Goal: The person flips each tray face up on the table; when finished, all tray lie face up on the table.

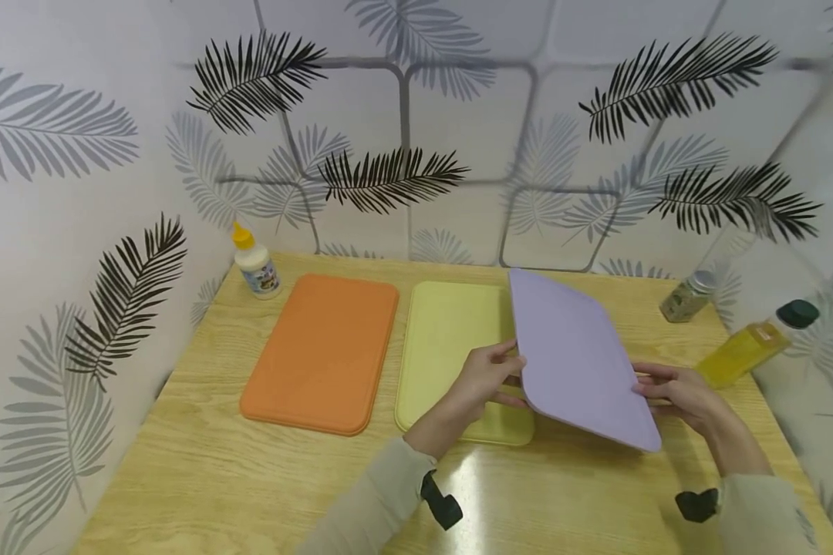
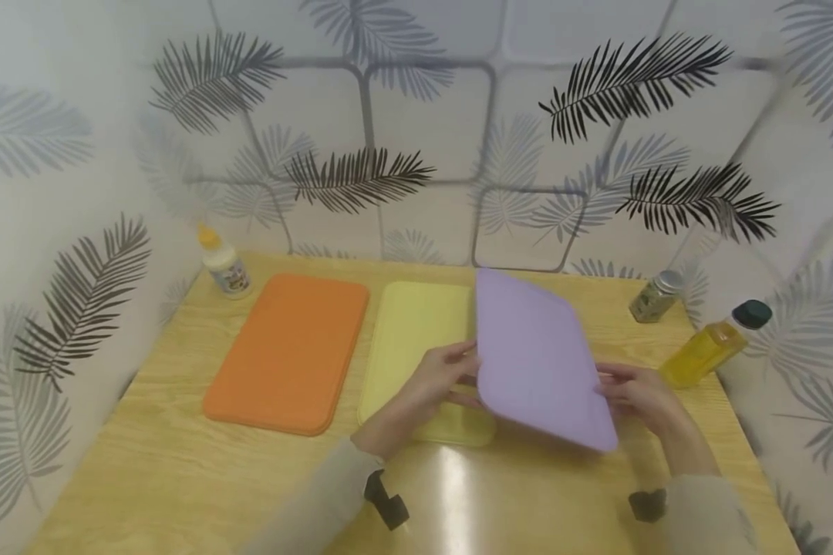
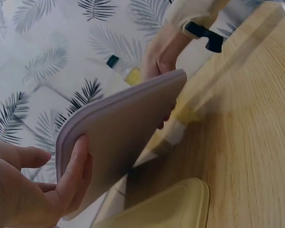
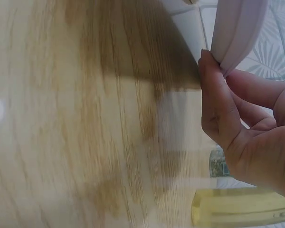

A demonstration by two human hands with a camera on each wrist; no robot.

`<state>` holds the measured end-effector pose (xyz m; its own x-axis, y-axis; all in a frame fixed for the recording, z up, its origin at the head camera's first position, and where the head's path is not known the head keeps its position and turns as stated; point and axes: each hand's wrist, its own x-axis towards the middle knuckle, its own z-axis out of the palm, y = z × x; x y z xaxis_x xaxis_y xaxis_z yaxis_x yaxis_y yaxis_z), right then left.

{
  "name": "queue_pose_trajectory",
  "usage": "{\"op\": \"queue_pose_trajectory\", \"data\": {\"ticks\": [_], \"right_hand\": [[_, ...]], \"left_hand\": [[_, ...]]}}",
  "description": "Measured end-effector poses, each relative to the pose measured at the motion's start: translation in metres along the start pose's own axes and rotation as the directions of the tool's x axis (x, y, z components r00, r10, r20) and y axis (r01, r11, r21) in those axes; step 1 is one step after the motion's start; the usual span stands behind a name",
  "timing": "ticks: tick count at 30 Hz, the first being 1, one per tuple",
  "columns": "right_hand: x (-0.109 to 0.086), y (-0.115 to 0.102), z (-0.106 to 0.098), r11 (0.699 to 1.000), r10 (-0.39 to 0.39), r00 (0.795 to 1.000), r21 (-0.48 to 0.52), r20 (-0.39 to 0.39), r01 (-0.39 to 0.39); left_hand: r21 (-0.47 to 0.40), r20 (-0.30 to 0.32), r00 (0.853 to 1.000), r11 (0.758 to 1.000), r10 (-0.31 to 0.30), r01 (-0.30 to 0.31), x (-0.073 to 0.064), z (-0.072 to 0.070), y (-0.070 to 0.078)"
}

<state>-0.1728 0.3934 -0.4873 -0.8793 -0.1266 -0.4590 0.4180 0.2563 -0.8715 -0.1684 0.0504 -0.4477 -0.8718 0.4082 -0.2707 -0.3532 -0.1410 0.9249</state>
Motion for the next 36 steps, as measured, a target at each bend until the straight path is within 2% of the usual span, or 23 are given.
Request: {"op": "queue_pose_trajectory", "data": {"ticks": [4,12,16,23,27,31,36], "right_hand": [[-0.007,0.001,-0.006,1.000,-0.004,1.000,0.003,0.006,0.004],[-0.018,-0.009,-0.021,0.998,-0.041,0.999,-0.052,-0.024,0.040],[-0.018,-0.012,-0.028,0.996,-0.034,0.998,-0.088,-0.053,0.030],[-0.014,-0.009,-0.039,0.990,0.031,0.994,-0.132,-0.104,-0.045],[-0.011,-0.005,-0.046,0.989,0.058,0.990,-0.127,-0.127,-0.074],[-0.011,-0.002,-0.053,0.991,0.068,0.989,-0.109,-0.130,-0.082],[-0.010,0.001,-0.058,0.995,0.058,0.990,-0.074,-0.128,-0.068]], "left_hand": [[0.046,-0.012,0.999,0.998,-0.046,0.046,0.009,-0.006,-0.004],[0.045,-0.058,0.994,0.995,-0.087,0.090,0.033,-0.008,-0.009],[0.062,-0.074,0.991,0.991,-0.112,0.116,0.046,-0.004,-0.014],[0.116,-0.117,0.981,0.978,-0.158,0.171,0.065,0.012,-0.021],[0.154,-0.143,0.978,0.973,-0.150,0.172,0.074,0.022,-0.024],[0.209,-0.166,0.979,0.966,-0.117,0.150,0.079,0.033,-0.024],[0.359,-0.202,0.978,0.925,-0.052,0.124,0.085,0.044,-0.025]]}}
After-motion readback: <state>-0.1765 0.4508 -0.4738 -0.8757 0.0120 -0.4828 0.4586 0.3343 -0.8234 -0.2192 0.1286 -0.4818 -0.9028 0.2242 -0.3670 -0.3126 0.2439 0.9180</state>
